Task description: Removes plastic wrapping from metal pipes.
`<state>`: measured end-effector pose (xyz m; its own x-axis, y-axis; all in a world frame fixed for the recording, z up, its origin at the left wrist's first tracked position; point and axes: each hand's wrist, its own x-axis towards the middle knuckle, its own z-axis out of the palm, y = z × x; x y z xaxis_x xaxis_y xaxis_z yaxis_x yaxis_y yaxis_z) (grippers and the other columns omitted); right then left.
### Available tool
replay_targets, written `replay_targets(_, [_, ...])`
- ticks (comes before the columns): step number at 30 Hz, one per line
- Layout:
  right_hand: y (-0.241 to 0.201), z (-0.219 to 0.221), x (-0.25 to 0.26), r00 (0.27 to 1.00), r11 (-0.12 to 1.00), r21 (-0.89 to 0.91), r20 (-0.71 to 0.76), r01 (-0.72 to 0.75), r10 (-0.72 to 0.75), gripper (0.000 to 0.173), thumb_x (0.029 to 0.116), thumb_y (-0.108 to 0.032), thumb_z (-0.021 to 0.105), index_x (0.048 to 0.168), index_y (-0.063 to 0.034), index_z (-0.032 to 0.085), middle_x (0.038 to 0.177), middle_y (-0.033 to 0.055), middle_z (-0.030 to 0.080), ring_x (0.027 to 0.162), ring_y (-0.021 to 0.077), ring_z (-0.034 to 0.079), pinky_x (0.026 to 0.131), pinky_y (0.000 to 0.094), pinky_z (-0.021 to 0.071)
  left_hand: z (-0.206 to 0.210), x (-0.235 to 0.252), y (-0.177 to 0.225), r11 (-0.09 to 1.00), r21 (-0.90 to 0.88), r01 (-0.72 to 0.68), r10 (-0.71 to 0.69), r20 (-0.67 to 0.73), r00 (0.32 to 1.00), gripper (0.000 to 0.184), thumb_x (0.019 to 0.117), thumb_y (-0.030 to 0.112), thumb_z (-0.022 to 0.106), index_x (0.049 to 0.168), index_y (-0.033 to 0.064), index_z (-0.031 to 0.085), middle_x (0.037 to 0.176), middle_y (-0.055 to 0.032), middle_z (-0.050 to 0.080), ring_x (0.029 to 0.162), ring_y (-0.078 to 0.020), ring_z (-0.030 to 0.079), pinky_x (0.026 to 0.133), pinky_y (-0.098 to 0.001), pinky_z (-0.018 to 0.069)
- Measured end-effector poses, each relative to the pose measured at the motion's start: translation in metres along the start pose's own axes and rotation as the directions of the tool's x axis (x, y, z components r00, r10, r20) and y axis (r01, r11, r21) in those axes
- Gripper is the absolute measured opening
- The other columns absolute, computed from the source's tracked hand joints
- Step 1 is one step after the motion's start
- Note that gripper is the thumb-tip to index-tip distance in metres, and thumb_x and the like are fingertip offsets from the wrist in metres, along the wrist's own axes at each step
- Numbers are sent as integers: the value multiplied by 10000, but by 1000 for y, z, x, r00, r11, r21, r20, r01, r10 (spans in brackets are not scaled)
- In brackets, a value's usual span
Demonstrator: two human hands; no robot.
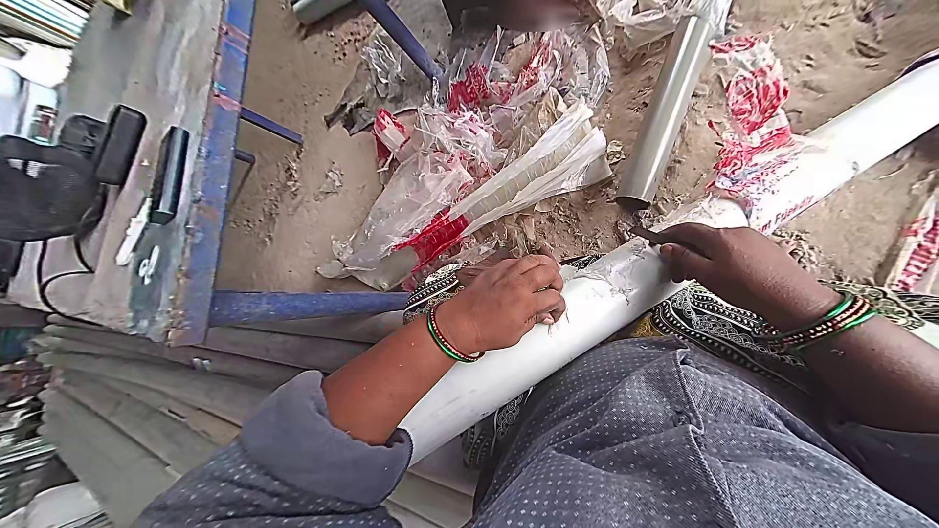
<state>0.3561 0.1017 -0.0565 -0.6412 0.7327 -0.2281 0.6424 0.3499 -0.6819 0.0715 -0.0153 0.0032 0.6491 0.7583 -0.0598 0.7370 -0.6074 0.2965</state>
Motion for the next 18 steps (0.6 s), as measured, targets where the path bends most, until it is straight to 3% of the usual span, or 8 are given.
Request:
replay_targets(6, [-2,-1,0,1000,1000,-5,13,-11,11,278,1092,-241,507,1227,-85,694,799,96,716,726,299,685,682,572,508,8,1,3,997,7,82,-82,-81,993,219,965,191,547,877,84,717,1052,-131,710,1178,-337,640,946,-468,534])
replay_targets(10, [1,-1,2,999,1000,5,38,-23,23,290,1098,-249,492,1241,-93,690,835,97,730,772,311,698,716,590,509,-2,0,-2,978,-168,124,-139,-81,987,333,1024,325,515,971,89,743,1041,-100,706,1157,-281,638,1014,-433,501])
replay_targets(13, [3,-1,4,998,999,1,55,-32,32,297,1100,-262,486,1251,-103,688,841,96,729,781,316,698,718,595,509,-11,-2,-5,968,-219,125,-126,11,992,330,966,405,588,1033,134,763,1063,-57,700,1183,-256,611,1030,-434,475])
replay_targets(16, [4,-1,5,997,999,2,60,-42,41,294,1099,-275,487,1239,-117,691,816,74,716,751,283,684,703,565,509,-7,0,-1,966,-210,153,-134,102,986,209,914,309,670,982,137,768,1076,-73,701,1199,-286,609,1010,-453,494])
replay_targets(18, [3,-1,5,997,999,-4,65,-40,40,292,1099,-274,488,1234,-113,690,828,82,723,764,294,692,711,574,512,-3,3,2,968,-195,155,-140,89,986,167,919,248,661,899,113,757,1062,-86,711,1198,-297,619,1007,-460,501])
